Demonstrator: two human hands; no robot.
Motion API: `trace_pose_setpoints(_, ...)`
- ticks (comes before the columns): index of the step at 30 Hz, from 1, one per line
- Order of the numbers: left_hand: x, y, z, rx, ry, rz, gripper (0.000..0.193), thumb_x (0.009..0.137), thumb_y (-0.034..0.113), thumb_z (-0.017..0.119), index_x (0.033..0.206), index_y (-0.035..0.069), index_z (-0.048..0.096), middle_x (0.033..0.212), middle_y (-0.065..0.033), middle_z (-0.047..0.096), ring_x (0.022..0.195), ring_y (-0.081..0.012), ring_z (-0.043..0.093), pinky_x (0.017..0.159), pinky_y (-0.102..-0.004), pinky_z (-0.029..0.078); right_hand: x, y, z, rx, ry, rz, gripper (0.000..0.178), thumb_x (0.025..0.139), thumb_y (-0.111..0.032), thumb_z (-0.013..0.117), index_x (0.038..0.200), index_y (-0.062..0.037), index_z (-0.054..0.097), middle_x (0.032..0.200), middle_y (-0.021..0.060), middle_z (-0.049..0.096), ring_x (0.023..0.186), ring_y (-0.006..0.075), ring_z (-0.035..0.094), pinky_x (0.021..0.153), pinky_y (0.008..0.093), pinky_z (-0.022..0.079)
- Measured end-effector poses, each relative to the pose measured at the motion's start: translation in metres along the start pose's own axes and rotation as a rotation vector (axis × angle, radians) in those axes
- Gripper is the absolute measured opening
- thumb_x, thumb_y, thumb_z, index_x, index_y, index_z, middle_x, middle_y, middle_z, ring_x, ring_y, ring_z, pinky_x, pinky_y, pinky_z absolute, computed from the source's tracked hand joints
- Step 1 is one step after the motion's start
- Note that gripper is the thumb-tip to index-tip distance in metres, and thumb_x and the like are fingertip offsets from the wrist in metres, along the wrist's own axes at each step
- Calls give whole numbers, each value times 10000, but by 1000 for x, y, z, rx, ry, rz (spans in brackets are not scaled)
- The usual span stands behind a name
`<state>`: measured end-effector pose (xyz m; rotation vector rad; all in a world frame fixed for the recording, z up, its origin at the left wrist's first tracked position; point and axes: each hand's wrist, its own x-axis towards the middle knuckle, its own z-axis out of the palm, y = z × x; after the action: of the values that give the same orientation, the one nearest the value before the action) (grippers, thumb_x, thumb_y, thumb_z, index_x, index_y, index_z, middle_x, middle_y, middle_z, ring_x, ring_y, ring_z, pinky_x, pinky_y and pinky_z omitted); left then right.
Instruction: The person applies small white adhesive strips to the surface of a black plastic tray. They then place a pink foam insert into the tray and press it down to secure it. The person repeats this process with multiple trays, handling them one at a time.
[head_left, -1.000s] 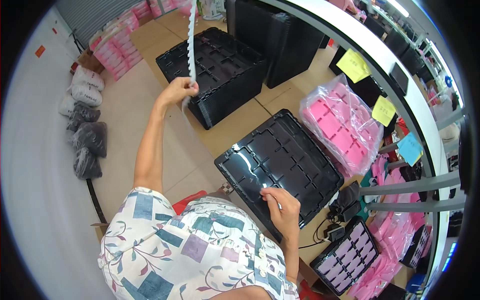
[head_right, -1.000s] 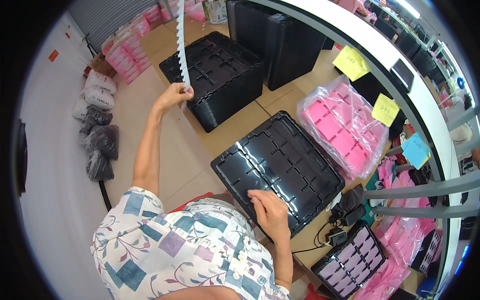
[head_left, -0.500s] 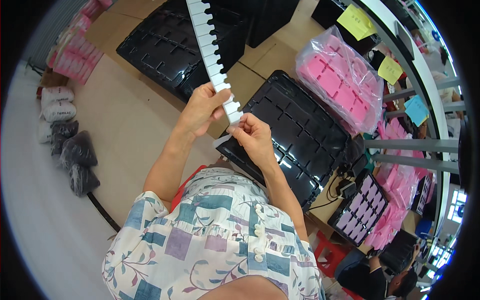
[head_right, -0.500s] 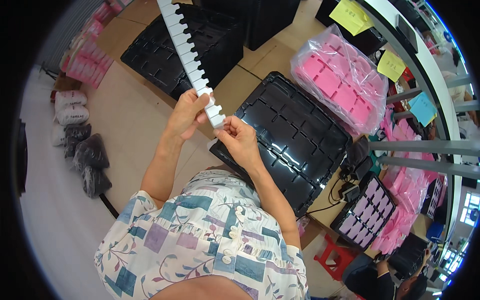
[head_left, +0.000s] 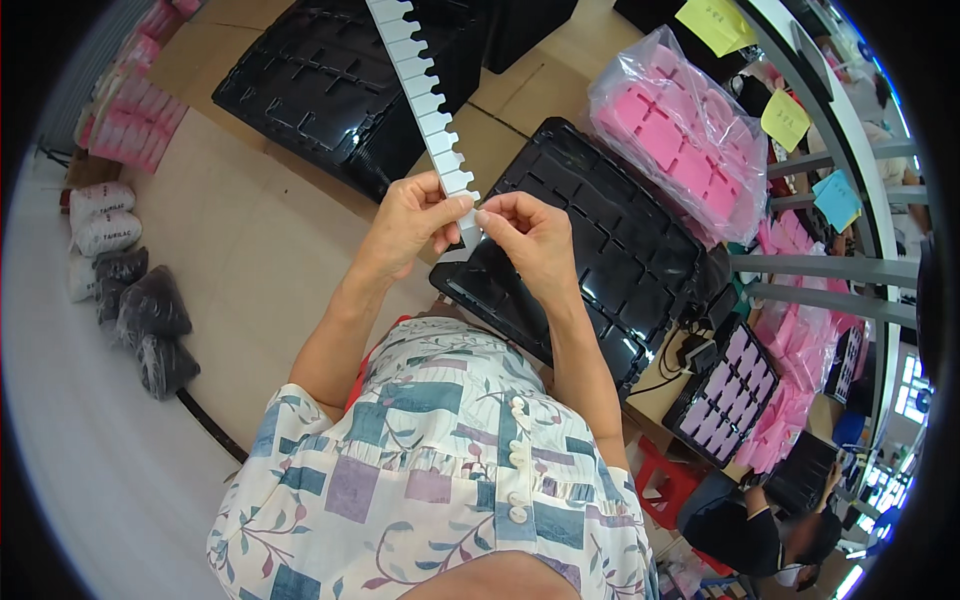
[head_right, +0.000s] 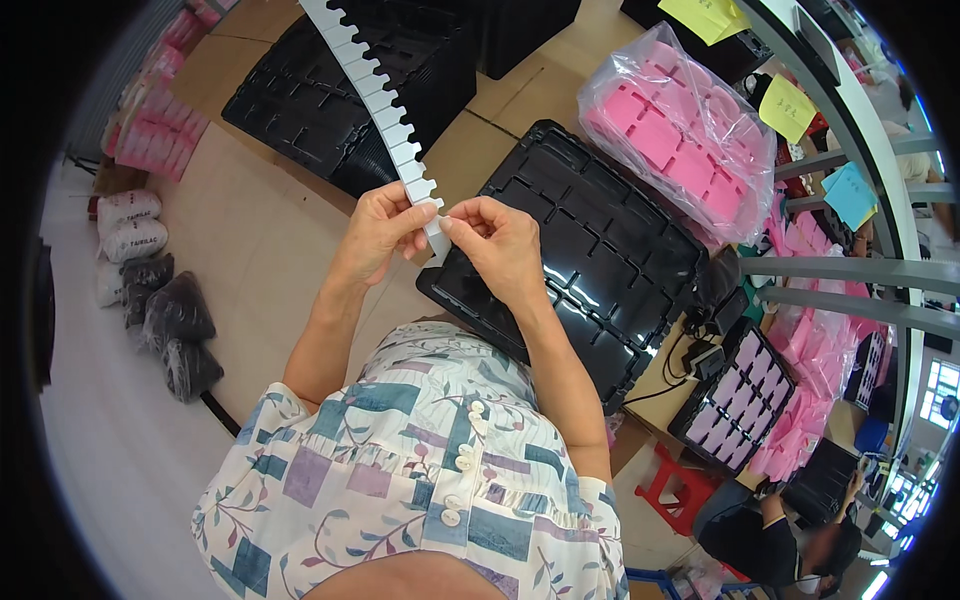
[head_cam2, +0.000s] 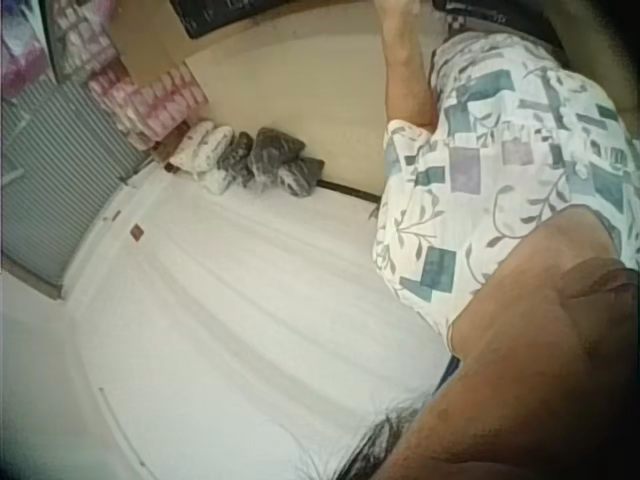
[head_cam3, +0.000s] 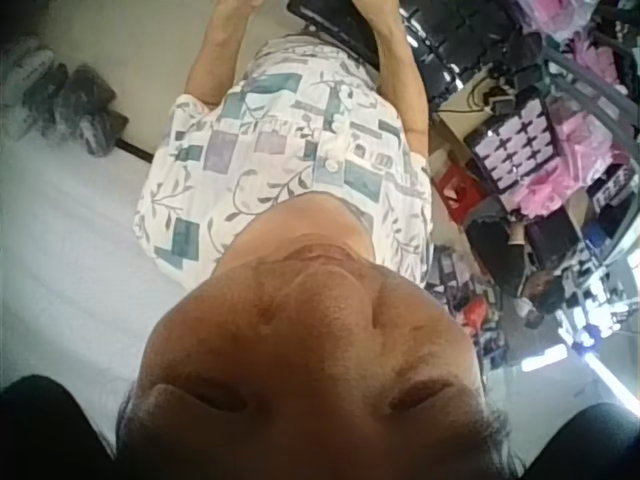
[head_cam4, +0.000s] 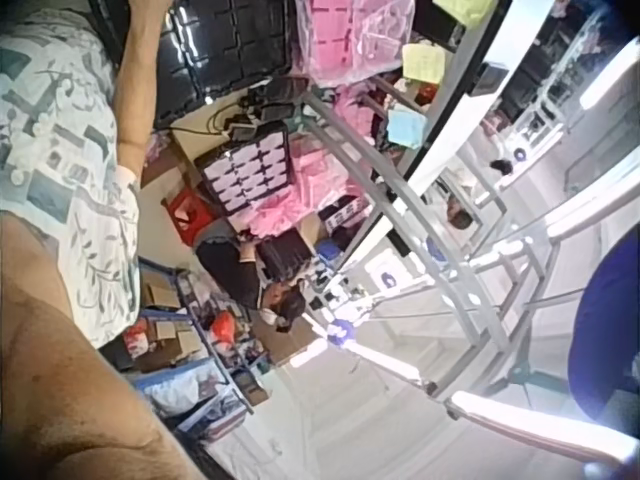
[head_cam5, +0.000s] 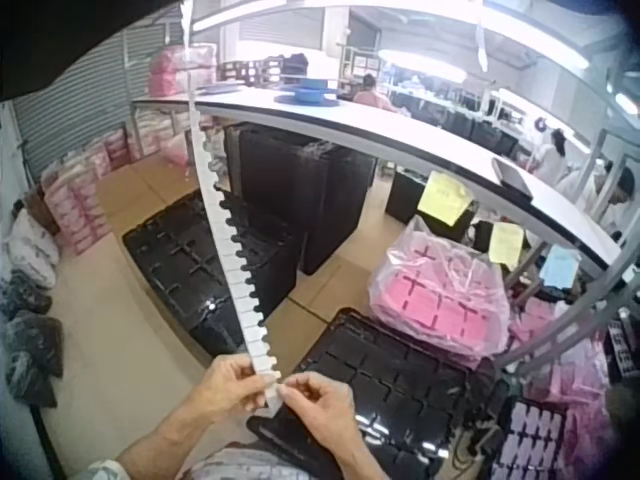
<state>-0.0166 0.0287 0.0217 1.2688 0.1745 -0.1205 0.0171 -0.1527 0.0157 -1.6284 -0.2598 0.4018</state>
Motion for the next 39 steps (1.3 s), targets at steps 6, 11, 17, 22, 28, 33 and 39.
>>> trace_pose_setpoints(6,3,-7,8,80,60,5,105,886,95,688,945,10,673,753,-11,631,529,-36,542,431,-171,393,-6,-3,6,-292,146,-228,99,792,-94,720,815,-16,665,709,43,622,590,120,577,541,247,461)
trace_pose_setpoints(11,5,-21,11,-45,192,35,84,883,82,677,951,33,688,786,4,639,622,-26,547,543,-189,429,-13,9,23,-875,201,-1006,127,711,-33,706,754,-72,593,672,63,558,572,248,562,494,328,452)
trace_pose_setpoints(17,-9,-28,-46,576,401,296,190,870,113,705,1018,-6,705,854,-14,676,689,-76,568,658,-245,473,-13,16,-21,-165,27,-20,89,822,-87,657,814,2,654,658,72,603,560,86,523,535,247,420)
trace_pose_setpoints(22,-25,-14,-72,683,402,219,181,868,131,701,990,-3,712,784,-24,665,677,-73,546,640,-258,456,-18,39,-24,-610,-262,-38,119,818,-135,656,805,-17,665,696,99,613,611,231,593,603,358,458)
trace_pose_setpoints(28,-20,-20,-62,600,397,206,195,877,145,695,1000,-5,710,783,-25,666,684,-76,549,645,-251,456,-20,49,0,-853,-208,-135,137,828,-172,689,794,-44,654,766,96,627,738,291,640,646,406,496)
trace_pose_setpoints(33,-17,-20,-54,577,359,191,202,881,150,696,1006,-8,708,803,-29,675,690,-77,561,652,-247,466,-22,70,5,-958,-64,-246,157,830,-193,705,773,-66,631,760,77,618,750,266,648,630,398,510)
trace_pose_setpoints(39,-11,-24,-51,552,322,203,197,884,138,692,1022,-1,710,815,-28,684,699,-75,577,647,-246,479,-20,73,10,-981,-47,-278,95,775,-122,683,758,-46,629,750,105,638,712,281,664,587,405,524)
